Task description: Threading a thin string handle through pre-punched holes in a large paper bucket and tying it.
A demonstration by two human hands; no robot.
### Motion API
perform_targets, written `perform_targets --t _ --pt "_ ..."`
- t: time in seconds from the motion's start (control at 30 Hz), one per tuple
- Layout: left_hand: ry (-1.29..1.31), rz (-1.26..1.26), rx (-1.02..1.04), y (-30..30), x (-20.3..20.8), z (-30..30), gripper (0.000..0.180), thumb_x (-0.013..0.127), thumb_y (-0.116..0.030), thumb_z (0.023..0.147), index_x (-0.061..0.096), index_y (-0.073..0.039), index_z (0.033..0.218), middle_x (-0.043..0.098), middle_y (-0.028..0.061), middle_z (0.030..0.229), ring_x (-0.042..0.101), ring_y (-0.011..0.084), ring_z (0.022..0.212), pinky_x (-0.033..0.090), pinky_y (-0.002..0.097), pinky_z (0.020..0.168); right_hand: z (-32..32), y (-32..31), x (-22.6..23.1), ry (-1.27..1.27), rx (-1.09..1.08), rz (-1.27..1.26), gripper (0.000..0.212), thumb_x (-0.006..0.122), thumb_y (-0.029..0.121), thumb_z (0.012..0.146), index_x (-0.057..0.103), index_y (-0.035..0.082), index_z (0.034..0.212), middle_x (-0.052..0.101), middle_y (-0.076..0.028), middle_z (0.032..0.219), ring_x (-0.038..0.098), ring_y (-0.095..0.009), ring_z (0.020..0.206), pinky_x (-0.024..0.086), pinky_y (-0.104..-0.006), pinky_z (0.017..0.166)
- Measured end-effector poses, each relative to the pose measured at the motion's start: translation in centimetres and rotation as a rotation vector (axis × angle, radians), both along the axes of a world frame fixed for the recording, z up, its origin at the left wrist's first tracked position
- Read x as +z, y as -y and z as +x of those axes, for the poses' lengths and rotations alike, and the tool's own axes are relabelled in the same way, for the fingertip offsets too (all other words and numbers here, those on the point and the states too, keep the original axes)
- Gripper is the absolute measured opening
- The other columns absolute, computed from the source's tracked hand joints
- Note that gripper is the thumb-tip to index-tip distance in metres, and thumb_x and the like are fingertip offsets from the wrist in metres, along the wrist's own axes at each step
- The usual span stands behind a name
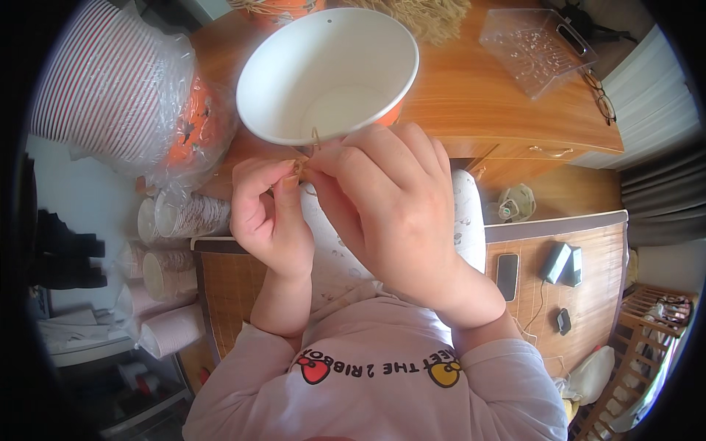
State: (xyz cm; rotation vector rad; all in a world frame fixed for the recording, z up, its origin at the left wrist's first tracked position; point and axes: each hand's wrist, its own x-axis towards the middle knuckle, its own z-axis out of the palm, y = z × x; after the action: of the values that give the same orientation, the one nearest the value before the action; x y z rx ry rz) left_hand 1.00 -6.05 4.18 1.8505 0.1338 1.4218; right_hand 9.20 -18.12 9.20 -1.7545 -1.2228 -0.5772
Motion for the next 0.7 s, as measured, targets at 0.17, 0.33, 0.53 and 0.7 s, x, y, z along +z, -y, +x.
perform_targets --t 0.17,0.33,0.53,0.7 --pt "0.013 -0.005 0.000 -0.01 -0.03 0.03 0.023 0.073 0.008 0.076 0.070 -0.006 0.093 0.069 0.0038 0.088 0.057 0.0218 0.082 0.044 0.0326 0.078 -0.02 -0.09 -0.01 -0.014 0.033 0.017 0.021 0.076 -0.002 0.070 0.067 0.005 0.087 0.065 -0.005 0.085 0.057 -0.023 0.076 0.044 -0.0328 0.067" --pt "0.027 0.008 0.004 0.00 0.10 0.15 0.022 0.074 0.007 0.076 0.071 -0.007 0.093 0.070 0.0031 0.087 0.057 0.0213 0.081 0.044 0.0323 0.077 0.51 -0.35 -0.87 0.028 0.015 0.052 0.021 0.077 0.007 0.071 0.068 0.011 0.090 0.064 0.001 0.087 0.054 -0.020 0.073 0.040 -0.0318 0.066" --pt "0.019 0.011 0.014 0.00 -0.03 0.16 0.021 0.074 0.006 0.076 0.071 -0.007 0.092 0.070 0.0029 0.087 0.057 0.0215 0.080 0.044 0.0327 0.077 0.61 -0.20 -0.82 0.032 0.018 0.036 0.022 0.077 0.007 0.072 0.068 0.011 0.091 0.064 0.001 0.087 0.054 -0.020 0.074 0.041 -0.0319 0.066" --pt "0.019 0.014 0.011 -0.04 0.00 0.16 0.021 0.074 0.006 0.076 0.071 -0.007 0.092 0.069 0.0032 0.087 0.056 0.0216 0.080 0.044 0.0327 0.077 0.63 -0.20 -0.86 0.053 0.024 0.039 0.022 0.077 0.007 0.072 0.068 0.011 0.091 0.064 0.001 0.087 0.055 -0.020 0.074 0.041 -0.0318 0.066"
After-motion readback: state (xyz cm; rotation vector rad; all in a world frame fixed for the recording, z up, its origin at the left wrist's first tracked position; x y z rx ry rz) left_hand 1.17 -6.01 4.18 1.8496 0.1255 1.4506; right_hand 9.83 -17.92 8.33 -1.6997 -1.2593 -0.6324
